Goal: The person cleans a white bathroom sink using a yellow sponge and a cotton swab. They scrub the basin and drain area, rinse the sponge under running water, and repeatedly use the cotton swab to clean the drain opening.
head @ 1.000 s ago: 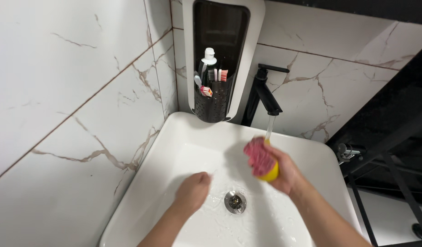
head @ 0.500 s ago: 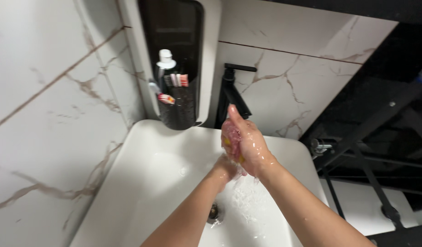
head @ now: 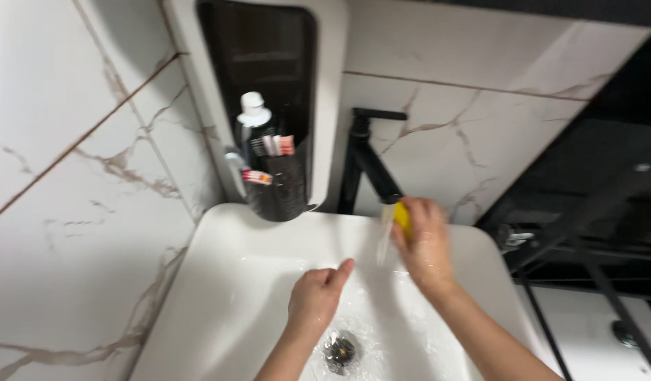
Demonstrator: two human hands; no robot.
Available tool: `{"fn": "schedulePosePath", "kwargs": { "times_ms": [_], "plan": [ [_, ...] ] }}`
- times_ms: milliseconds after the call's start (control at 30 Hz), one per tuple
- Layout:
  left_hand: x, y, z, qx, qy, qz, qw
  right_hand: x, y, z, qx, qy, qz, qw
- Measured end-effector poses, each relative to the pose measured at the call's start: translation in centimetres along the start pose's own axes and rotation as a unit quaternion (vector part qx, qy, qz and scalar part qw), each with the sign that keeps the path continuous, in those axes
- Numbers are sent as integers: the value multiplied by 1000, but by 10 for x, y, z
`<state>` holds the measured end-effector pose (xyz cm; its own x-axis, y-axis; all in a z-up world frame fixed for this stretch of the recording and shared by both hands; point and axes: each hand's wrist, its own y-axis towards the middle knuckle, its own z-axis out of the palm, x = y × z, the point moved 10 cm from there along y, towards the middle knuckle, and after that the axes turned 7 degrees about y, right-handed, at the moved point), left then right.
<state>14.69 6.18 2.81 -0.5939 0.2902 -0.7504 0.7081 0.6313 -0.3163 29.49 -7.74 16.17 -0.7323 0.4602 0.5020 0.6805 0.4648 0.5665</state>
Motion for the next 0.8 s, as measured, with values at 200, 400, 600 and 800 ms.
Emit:
{"fn": "schedulePosePath", "kwargs": {
  "times_ms": [200, 400, 600, 800],
  "plan": [
    [47, 1, -10, -19, -29, -61, 998, 5, -15, 68, 93, -116, -95, 984],
    [55, 15, -2, -27, -64, -48, 996, -25, -7, 47, 156, -166, -192, 955],
    [56, 25, -3, -17, -56, -65, 996, -76, -78, 46, 180, -287, -85, 937],
    [14, 13, 12, -9, 47, 28, 998, -60, -129, 99, 138, -143, -46, 979]
  ]
}}
